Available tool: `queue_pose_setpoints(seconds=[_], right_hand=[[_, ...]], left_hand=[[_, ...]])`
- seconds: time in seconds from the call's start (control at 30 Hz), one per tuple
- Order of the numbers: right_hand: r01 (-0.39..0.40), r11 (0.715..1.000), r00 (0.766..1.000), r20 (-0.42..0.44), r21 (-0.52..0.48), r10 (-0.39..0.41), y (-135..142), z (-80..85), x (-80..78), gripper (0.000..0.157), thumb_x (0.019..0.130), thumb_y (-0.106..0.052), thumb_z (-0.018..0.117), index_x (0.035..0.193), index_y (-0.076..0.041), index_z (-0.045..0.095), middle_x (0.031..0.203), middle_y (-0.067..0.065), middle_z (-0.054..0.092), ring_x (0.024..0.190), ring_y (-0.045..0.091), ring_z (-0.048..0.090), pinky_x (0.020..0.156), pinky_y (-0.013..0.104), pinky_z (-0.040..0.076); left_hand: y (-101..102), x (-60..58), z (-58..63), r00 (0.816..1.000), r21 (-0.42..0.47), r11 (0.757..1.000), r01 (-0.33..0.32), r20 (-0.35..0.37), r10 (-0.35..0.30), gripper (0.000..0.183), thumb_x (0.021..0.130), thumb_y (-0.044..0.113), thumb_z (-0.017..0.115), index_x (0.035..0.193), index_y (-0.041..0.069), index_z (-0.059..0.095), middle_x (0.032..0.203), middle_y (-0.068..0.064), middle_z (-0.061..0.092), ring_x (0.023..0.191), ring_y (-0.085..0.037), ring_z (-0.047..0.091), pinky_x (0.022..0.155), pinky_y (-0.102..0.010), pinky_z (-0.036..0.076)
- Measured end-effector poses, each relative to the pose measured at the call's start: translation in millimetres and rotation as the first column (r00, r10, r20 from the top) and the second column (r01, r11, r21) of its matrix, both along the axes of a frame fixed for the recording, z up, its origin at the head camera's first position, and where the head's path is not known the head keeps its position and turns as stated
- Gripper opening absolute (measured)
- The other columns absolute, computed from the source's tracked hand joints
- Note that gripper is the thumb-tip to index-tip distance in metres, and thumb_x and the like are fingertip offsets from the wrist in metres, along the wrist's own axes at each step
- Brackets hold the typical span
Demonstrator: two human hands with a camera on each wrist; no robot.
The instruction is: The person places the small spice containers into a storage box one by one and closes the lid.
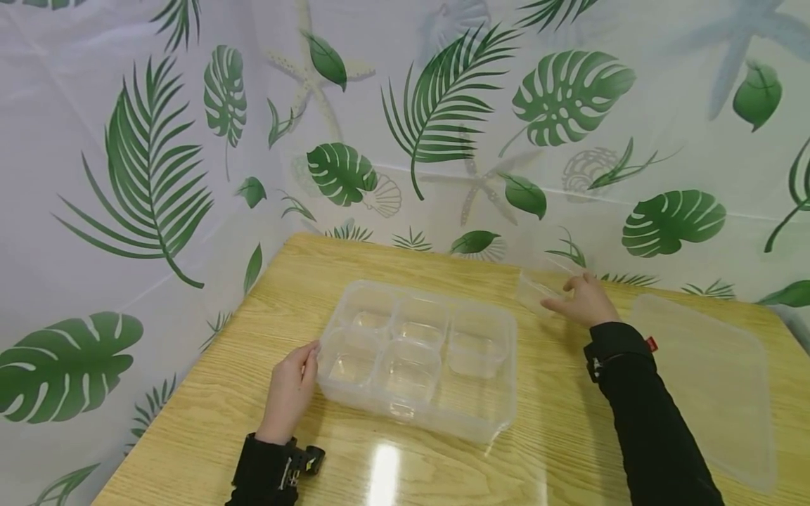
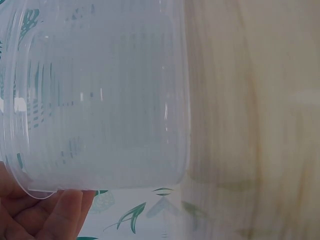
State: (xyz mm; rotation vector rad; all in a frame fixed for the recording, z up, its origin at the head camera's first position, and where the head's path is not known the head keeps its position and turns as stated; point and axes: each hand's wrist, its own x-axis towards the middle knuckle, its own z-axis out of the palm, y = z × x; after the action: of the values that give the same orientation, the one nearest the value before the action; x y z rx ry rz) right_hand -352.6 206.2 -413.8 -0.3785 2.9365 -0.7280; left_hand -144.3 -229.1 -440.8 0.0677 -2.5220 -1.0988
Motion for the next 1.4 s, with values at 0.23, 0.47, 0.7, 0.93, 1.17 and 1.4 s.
queue_pose_setpoints(seconds=[0.23, 0.47, 0.7, 0.93, 1.17, 1.4], right_hand=[[0.013, 1.0, 1.0, -0.023, -0.008, -0.013, 4, -4.1, 1.5, 0.055, 0.077, -0.047, 0.062, 0.079, 0.006, 0.049, 0.124, 0.042, 0.024, 0.117, 0.053, 0.019, 0.079, 0.056, 0.034], [0.022, 1.0, 0.999, -0.036, -0.022, -0.023, 9, -10.5, 3.6, 0.065, 0.079, -0.052, 0.057, 0.091, 0.011, 0.049, 0.124, 0.04, 0.026, 0.117, 0.051, 0.02, 0.087, 0.06, 0.029], [0.041, 0.997, 0.996, -0.071, -0.061, -0.046, 12, -16.7, 3.2, 0.088, 0.08, -0.053, 0.054, 0.128, 0.016, 0.028, 0.124, 0.039, 0.027, 0.111, 0.052, 0.027, 0.087, 0.059, 0.029], [0.039, 0.992, 0.994, -0.095, -0.119, -0.05, 9, -13.3, 12.2, 0.091, 0.08, -0.048, 0.058, 0.131, 0.018, 0.02, 0.126, 0.041, 0.022, 0.113, 0.053, 0.025, 0.088, 0.059, 0.028], [-0.022, 0.976, 0.984, -0.178, -0.217, -0.018, -5, 5.3, 29.4, 0.089, 0.081, -0.042, 0.059, 0.136, 0.011, 0.013, 0.129, 0.038, 0.021, 0.114, 0.051, 0.025, 0.089, 0.058, 0.027], [-0.183, 0.938, 0.955, -0.28, -0.294, 0.099, -39, 45.1, 65.4, 0.082, 0.079, -0.028, 0.067, 0.136, 0.007, 0.02, 0.13, 0.031, 0.028, 0.113, 0.046, 0.032, 0.09, 0.051, 0.032]], left_hand=[[0, 0.5, 0.2, 1.0, 0.006, 1.0, -0.002, -0.014, 0.002, 0.027, 0.093, 0.005, 0.044, 0.112, -0.01, 0.056, 0.107, -0.024, 0.058, 0.098, -0.032, 0.056, 0.077, -0.043, 0.047], [0, 0.3, 0.2, 1.0, 0.002, 1.0, 0.004, -0.017, -0.004, 0.028, 0.093, 0.005, 0.043, 0.113, -0.009, 0.056, 0.107, -0.023, 0.058, 0.098, -0.032, 0.056, 0.077, -0.043, 0.047], [0, 1.0, 0.3, 1.0, 0.006, 1.0, 0.007, -0.018, -0.007, 0.028, 0.093, 0.006, 0.043, 0.113, -0.009, 0.056, 0.107, -0.023, 0.058, 0.096, -0.031, 0.057, 0.074, -0.042, 0.048], [1, 1.4, 0.1, 1.0, 0.008, 1.0, 0.01, -0.012, -0.01, 0.028, 0.093, 0.006, 0.043, 0.113, -0.009, 0.055, 0.107, -0.024, 0.058, 0.096, -0.032, 0.057, 0.075, -0.042, 0.048], [3, 2.6, -0.5, 1.0, 0.019, 1.0, 0.013, -0.003, -0.013, 0.028, 0.093, 0.006, 0.043, 0.113, -0.01, 0.055, 0.107, -0.024, 0.058, 0.096, -0.032, 0.056, 0.076, -0.043, 0.048], [2, 2.0, 1.1, 1.0, 0.019, 1.0, 0.012, -0.023, -0.011, 0.027, 0.093, 0.005, 0.044, 0.112, -0.01, 0.055, 0.106, -0.023, 0.058, 0.095, -0.031, 0.057, 0.075, -0.042, 0.048]])
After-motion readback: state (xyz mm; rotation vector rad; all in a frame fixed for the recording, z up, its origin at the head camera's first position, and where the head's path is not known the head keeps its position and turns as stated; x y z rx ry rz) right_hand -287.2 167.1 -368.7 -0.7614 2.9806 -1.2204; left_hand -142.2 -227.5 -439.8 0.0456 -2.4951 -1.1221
